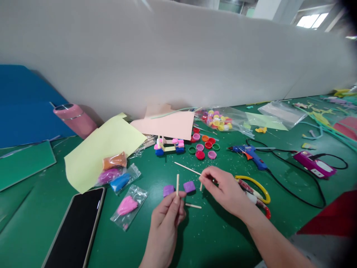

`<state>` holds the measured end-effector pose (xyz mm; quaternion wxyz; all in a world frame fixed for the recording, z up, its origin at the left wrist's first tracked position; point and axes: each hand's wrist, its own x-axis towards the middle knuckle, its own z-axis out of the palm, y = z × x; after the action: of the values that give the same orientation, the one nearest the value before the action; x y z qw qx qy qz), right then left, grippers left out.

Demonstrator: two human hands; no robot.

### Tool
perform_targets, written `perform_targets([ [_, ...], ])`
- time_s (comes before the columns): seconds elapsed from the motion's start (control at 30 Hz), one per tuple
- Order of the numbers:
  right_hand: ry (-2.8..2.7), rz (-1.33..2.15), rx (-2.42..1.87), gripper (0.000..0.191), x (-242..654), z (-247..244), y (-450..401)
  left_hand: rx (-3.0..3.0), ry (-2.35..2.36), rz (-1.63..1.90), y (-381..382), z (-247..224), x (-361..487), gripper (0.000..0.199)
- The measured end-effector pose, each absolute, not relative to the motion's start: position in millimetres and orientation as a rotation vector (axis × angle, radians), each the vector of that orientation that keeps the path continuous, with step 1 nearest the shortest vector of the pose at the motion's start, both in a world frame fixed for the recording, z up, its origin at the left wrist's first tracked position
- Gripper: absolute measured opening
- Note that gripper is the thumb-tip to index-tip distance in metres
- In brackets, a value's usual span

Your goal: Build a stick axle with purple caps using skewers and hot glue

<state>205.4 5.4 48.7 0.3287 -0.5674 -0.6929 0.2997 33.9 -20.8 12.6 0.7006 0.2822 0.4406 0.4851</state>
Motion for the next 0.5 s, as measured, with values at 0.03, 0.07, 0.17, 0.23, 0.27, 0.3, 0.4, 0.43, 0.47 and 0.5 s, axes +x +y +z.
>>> perform_targets([
  [0.03, -2.022, 0.692, -1.507, 0.016, 206, 50, 4, 0.631, 0.977, 1.103, -20, 13, 32, 0.021],
  [0.07, -2.204, 0.612, -1.508, 0.017, 205, 49, 2, 0.64, 0.972, 1.121, -19, 14, 31, 0.02],
  [0.17, -2.42, 0.56, -1.432, 0.016, 197, 40, 1, 0.698, 0.955, 1.158, -16, 14, 29, 0.018],
  [0.23, -2.478, 0.541, -1.392, 0.015, 190, 32, 2, 0.733, 0.957, 1.168, -16, 13, 28, 0.018],
  [0.27, -2.49, 0.534, -1.383, 0.014, 189, 30, 2, 0.745, 0.962, 1.169, -15, 12, 28, 0.018],
  [0.3, -2.489, 0.527, -1.382, 0.013, 188, 29, 3, 0.755, 0.971, 1.17, -15, 11, 28, 0.019],
  [0.4, -2.413, 0.504, -1.435, 0.016, 198, 33, 0, 0.797, 1.001, 1.164, -15, 9, 27, 0.023],
  [0.43, -2.367, 0.492, -1.473, 0.017, 206, 34, -2, 0.816, 1.008, 1.158, -15, 9, 27, 0.024],
  [0.47, -2.314, 0.476, -1.518, 0.017, 215, 36, -5, 0.831, 1.014, 1.156, -15, 10, 27, 0.024],
  [0.5, -2.254, 0.453, -1.574, 0.018, 226, 36, -9, 0.844, 1.016, 1.157, -15, 11, 28, 0.024],
])
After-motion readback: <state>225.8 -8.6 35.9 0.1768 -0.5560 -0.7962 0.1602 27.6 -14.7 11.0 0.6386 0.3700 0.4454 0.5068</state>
